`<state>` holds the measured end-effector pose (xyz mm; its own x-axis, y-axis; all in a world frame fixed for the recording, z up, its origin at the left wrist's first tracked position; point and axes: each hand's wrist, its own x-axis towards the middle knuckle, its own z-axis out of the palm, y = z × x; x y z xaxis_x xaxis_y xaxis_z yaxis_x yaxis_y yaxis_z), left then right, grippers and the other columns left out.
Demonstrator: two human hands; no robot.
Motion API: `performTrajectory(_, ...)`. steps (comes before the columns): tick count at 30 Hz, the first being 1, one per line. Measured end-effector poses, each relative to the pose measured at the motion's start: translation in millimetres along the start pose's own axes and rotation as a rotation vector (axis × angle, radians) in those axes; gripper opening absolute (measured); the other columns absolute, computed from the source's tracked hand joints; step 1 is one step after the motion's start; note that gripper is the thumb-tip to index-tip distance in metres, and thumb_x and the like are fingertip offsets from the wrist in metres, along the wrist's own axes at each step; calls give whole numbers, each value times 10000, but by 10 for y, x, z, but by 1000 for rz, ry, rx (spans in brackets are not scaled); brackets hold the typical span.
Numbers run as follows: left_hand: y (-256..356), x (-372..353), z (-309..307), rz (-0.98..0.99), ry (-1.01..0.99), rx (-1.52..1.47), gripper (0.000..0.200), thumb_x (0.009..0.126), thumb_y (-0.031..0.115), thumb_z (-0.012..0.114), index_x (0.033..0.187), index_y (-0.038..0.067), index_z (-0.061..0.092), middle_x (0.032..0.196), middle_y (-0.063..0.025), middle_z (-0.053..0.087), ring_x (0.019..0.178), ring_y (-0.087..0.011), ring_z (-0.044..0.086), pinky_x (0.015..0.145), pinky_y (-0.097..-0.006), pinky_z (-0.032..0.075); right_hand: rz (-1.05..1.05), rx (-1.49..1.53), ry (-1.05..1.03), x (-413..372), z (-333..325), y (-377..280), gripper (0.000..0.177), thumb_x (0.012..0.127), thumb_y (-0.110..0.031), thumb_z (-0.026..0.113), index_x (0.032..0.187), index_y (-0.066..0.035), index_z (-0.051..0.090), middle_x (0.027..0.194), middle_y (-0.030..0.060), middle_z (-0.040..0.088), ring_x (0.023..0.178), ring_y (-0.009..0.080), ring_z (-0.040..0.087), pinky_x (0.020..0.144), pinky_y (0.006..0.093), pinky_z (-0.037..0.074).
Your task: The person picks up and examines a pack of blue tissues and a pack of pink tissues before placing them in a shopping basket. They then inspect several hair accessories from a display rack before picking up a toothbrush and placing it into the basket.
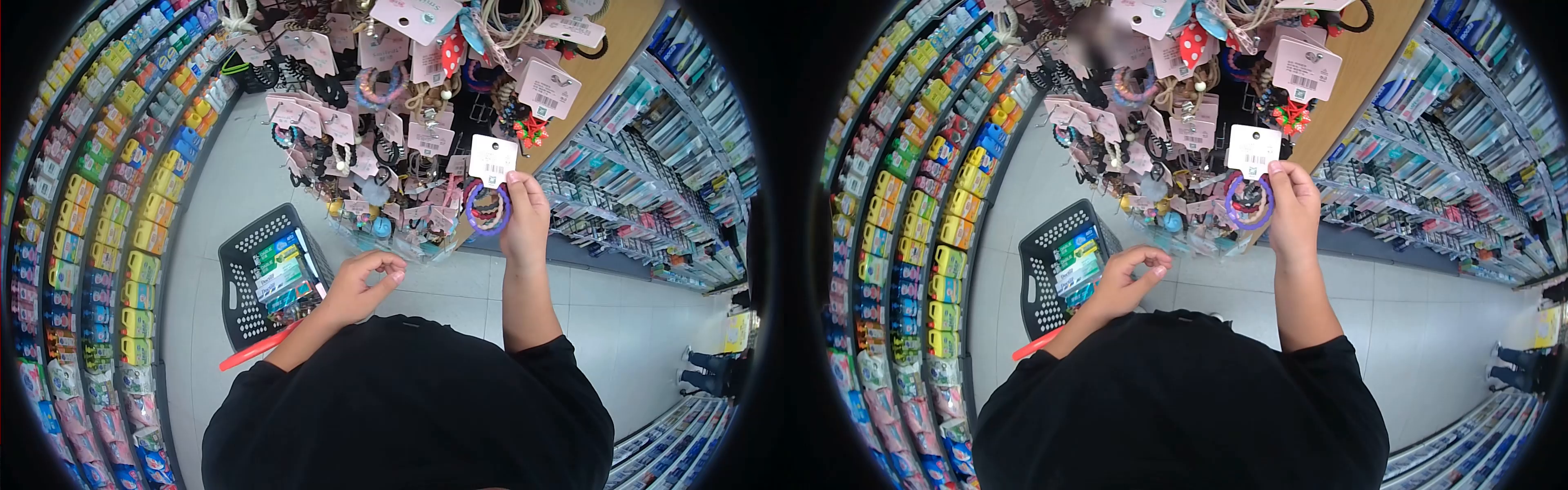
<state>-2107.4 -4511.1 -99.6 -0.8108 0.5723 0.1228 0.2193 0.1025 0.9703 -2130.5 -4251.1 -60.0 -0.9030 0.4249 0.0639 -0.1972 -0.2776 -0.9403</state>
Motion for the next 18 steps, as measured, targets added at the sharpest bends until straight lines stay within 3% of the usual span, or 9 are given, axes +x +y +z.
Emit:
performTrajectory(12,25,-242,-115,-90,86,50,181,844,136,615,977,14,614,884,-83,642,825,-182,617,765,-301,462,-15,-87,74,230,-28,194,197,928,-175,541,928,15,591,845,61,641,713,86,599,644,213,486)
performTrajectory(15,30,-336,-120,-136,85,44,185,847,143,613,980,15,615,893,-84,641,839,-181,616,775,-300,461,-95,-172,127,339,-25,310,198,917,-172,561,907,20,608,781,23,622,676,40,539,594,185,427)
performTrajectory(18,-2,-435,-159,-177,71,57,169,865,125,587,988,13,616,912,-67,637,853,-144,590,780,-281,451,-154,-256,177,371,63,348,195,900,-164,593,922,29,610,796,25,619,704,42,534,625,183,417)
